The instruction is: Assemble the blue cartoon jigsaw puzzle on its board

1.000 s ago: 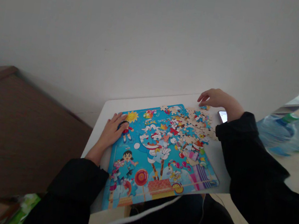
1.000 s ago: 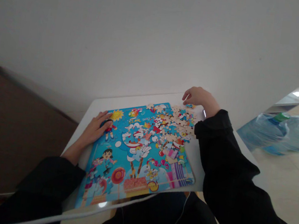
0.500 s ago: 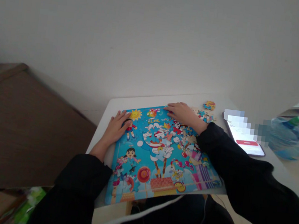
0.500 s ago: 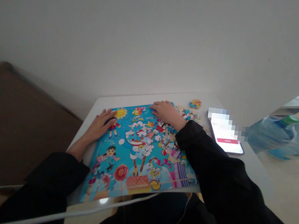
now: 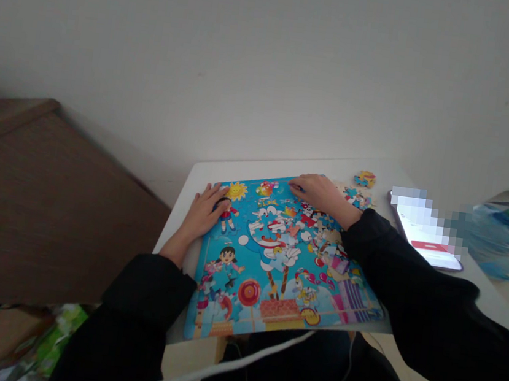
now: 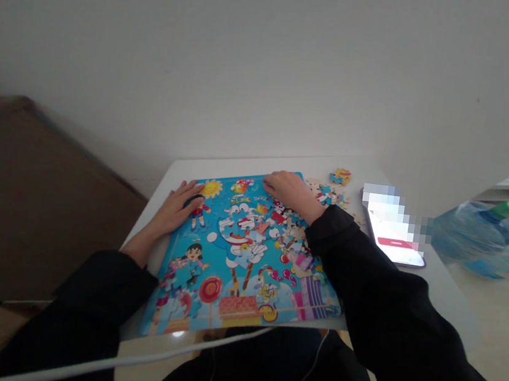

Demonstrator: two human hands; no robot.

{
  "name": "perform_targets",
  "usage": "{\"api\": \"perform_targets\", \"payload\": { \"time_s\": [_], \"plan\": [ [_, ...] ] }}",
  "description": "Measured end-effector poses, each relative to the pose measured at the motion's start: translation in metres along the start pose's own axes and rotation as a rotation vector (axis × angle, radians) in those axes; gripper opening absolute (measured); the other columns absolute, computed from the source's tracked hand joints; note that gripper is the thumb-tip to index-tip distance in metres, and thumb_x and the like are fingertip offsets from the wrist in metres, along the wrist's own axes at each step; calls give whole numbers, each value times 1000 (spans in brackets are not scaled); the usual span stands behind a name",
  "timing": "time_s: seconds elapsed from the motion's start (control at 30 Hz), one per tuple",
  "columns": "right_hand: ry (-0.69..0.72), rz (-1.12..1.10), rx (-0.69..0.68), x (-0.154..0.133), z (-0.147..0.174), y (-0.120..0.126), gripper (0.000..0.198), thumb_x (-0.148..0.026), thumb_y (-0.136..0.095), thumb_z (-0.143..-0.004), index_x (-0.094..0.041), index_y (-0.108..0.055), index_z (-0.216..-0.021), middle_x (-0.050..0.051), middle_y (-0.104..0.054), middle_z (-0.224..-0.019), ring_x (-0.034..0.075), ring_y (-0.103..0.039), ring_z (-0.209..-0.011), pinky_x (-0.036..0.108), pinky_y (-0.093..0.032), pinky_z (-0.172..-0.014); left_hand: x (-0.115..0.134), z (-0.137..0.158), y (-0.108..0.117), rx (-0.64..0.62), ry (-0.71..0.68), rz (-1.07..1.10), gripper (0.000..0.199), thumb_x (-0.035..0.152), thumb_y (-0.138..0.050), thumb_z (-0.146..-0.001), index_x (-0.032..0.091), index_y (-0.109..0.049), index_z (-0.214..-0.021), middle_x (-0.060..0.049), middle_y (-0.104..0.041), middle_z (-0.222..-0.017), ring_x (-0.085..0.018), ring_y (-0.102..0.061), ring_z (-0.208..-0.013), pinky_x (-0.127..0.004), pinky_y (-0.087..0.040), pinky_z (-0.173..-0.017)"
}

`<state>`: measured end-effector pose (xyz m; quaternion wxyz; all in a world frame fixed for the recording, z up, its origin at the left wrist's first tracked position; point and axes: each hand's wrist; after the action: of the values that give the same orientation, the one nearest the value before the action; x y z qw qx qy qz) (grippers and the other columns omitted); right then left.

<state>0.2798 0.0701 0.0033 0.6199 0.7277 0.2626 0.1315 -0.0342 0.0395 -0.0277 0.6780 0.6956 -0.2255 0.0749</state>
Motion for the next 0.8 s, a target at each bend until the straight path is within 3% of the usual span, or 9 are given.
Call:
{"api": "perform_targets", "payload": {
  "time_s": [0.17,0.23,0.43,0.63,0.8],
  "plan": [
    [-191,-348,143,1,-2,2,34,-27,-45,-89,-18,-70,-110,7,-73,-103,19,-67,-89,30,-48,-80,0,0,-1,19,-6,9,50,42,-39,-92,23,-45,-138,-8,-32,-153,-29,-19,-144,-59,-14,-113],
    [-255,-392,155,1,-3,1,33,-26,-48,-87,-18,-71,-109,7,-74,-101,20,-68,-89,32,-50,-80,0,0,-1,25,-2,15,50,42,-40,-92,25,-45,-138,-7,-33,-152,-29,-19,-144,-60,-15,-113],
    [-294,-146,161,9,0,11,35,-30,-47,-87,-19,-70,-111,7,-72,-105,24,-66,-98,35,-48,-84,-1,1,-1,18,-1,6,51,43,-39,-92,23,-44,-139,-8,-31,-153,-29,-18,-144,-58,-14,-114],
    [-371,119,-56,16,6,26,41,-53,-53,-82,-22,-74,-99,11,-73,-92,27,-66,-86,32,-44,-64,-1,0,-2,21,-7,1,51,42,-38,-92,23,-44,-139,-9,-32,-153,-29,-19,-144,-59,-15,-113],
    [-317,177,-102,10,4,23,35,-44,-54,-83,-20,-75,-98,12,-73,-92,28,-66,-86,32,-42,-62,-1,0,-2,25,-2,16,51,43,-39,-92,24,-45,-138,-8,-32,-153,-29,-19,-144,-59,-15,-113]
  ]
}}
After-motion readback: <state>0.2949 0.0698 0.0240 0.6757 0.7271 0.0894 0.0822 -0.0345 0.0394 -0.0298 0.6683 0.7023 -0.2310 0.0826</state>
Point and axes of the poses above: each hand's wrist, its own z-axis away from the middle knuckle, its own y-axis out of the back of the hand, x = y × z
